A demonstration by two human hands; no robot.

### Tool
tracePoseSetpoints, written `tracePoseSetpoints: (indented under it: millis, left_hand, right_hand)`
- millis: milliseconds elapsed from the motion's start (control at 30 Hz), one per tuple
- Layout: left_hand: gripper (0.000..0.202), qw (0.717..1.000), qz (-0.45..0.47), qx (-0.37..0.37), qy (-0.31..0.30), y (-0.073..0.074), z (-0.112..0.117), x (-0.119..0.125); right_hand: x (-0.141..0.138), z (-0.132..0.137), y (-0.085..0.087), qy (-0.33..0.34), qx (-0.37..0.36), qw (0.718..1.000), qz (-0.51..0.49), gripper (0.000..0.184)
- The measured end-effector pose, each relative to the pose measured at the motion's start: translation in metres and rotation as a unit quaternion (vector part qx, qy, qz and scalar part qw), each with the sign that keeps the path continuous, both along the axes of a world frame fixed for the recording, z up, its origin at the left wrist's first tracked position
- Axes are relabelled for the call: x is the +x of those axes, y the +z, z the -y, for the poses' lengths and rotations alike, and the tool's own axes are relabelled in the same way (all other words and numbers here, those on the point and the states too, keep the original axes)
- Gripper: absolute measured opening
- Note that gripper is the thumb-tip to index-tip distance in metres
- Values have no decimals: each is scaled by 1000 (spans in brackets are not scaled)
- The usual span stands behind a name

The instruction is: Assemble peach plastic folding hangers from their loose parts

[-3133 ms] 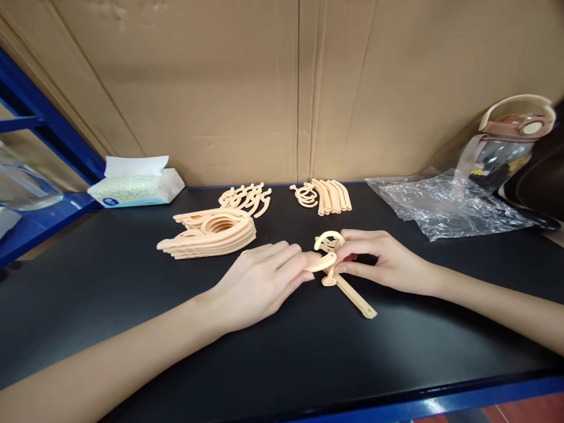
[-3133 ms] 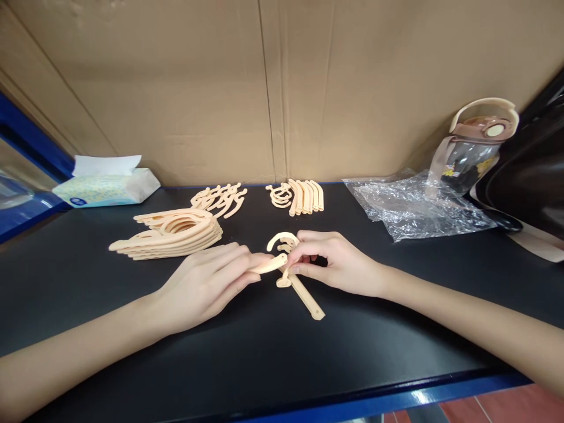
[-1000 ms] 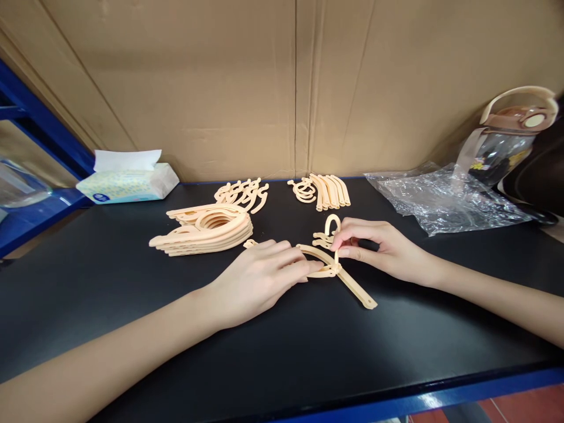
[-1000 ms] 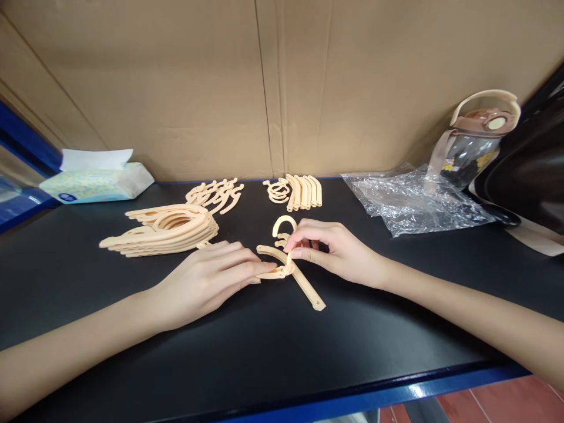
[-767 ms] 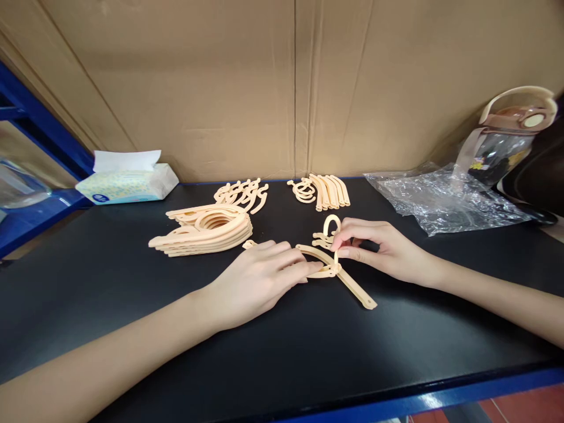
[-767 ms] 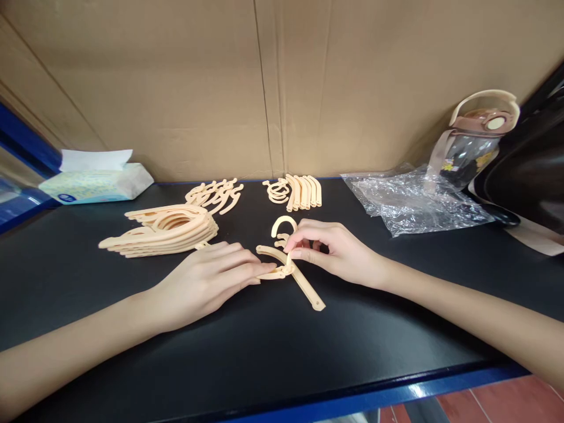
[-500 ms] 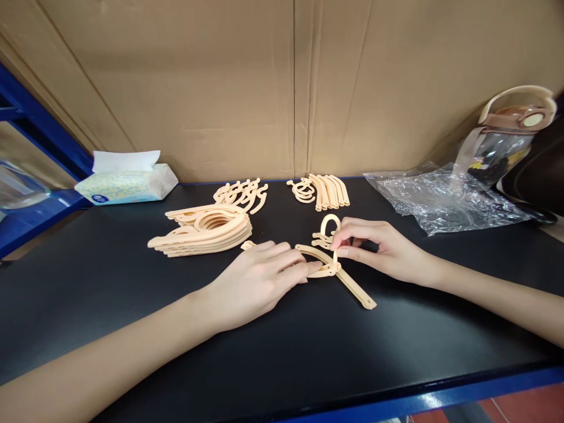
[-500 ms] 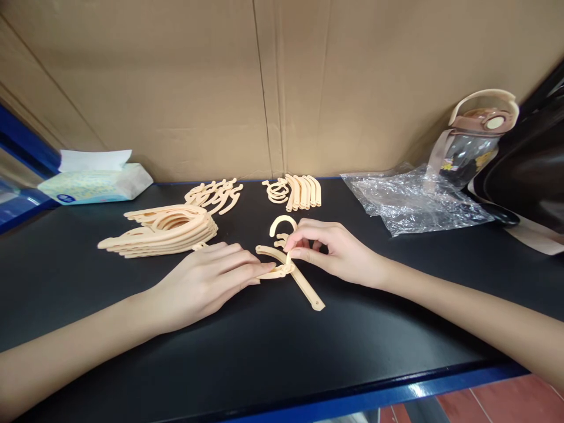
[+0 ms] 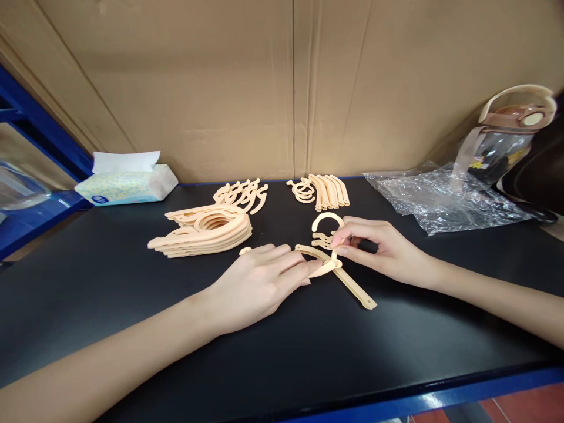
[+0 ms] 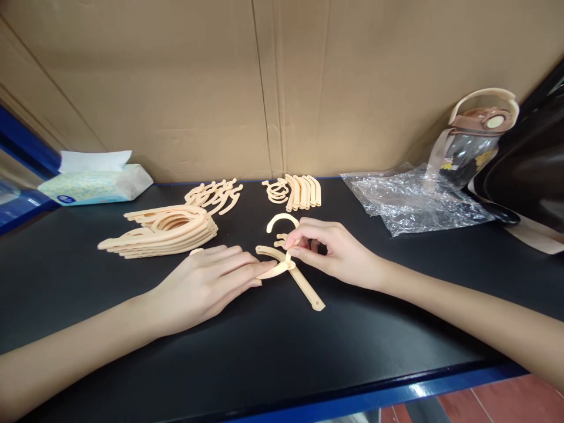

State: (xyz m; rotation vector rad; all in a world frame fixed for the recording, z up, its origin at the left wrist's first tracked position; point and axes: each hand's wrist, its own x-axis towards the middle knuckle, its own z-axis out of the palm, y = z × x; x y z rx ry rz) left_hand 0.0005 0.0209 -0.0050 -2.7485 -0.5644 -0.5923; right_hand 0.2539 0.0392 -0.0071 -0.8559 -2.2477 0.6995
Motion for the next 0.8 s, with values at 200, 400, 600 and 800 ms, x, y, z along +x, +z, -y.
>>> tracePoseSetpoints:
  millis: [200, 400, 600, 800]
  left_hand:
    - [24, 1000, 3, 3, 11, 0, 1, 0]
    - [24, 999, 22, -21, 44, -1, 1, -1]
    - [29, 989, 65, -82, 101, -3, 4, 0]
    - [34, 953, 92, -259, 130, 0, 7, 0]
  right_hand:
    - [0, 0, -1, -10, 16, 1000, 0, 12]
    - [2, -1, -1, -16, 26, 999, -17, 15]
    - [1, 1, -4, -2, 61, 998, -10, 22]
    - [2, 6, -5, 34, 165, 983, 75, 37]
